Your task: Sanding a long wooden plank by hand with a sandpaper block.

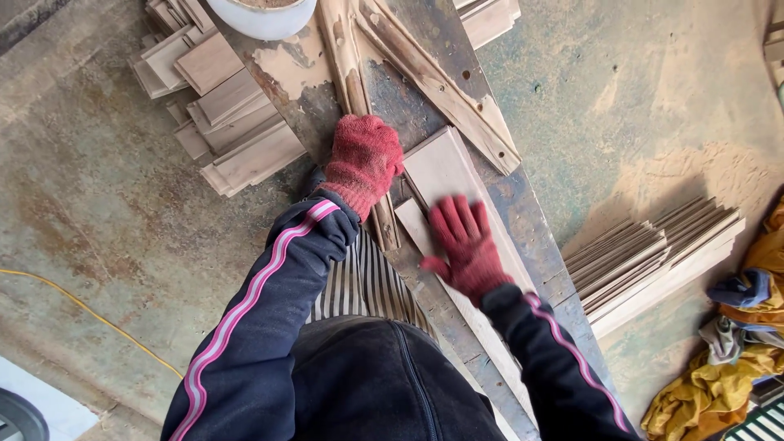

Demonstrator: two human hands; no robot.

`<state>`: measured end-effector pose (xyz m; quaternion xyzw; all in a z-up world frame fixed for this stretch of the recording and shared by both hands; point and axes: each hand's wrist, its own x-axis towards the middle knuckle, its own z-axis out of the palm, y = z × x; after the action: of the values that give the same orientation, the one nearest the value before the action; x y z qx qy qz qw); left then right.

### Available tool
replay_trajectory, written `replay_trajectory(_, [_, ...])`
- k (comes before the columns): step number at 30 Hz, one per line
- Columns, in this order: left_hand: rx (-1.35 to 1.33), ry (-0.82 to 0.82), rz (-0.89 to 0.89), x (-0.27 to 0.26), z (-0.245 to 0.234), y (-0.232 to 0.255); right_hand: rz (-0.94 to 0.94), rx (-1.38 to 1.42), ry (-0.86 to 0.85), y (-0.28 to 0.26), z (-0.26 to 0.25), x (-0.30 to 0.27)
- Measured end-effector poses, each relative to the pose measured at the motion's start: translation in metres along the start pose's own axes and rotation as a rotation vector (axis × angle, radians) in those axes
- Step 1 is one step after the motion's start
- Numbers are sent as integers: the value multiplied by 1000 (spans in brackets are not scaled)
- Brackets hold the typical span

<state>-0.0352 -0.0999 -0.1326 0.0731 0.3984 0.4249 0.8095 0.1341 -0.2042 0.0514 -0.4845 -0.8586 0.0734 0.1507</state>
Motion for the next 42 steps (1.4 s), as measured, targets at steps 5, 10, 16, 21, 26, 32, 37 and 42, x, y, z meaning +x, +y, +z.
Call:
replay_trajectory(5, [1945, -109, 586, 10, 9, 8, 38, -14, -120, 0, -7, -41])
replay_trajectory(10, [1168, -276, 447, -25, 41, 52, -27, -53, -11, 16, 32, 48])
replay_trajectory(16, [1930, -162, 907, -23, 35, 52, -10, -29, -46, 12, 2, 4])
replay_trajectory(21, [2000, -222, 762, -33, 40, 58, -3, -48, -118, 15, 3, 5])
replay_trajectory(26, [1910, -204, 1129, -24, 21, 44, -3, -176, 12, 29, 42, 76])
replay_trajectory(32, [1889, -323, 1163, -25, 16, 49, 68, -32, -74, -1, 7, 10])
replay_trajectory(37, [1920, -350, 1153, -13, 7, 47, 95, -77, -3, 4, 31, 44])
replay_trajectory(42, [1022, -533, 591, -28, 22, 67, 115, -94, 36, 11, 41, 38])
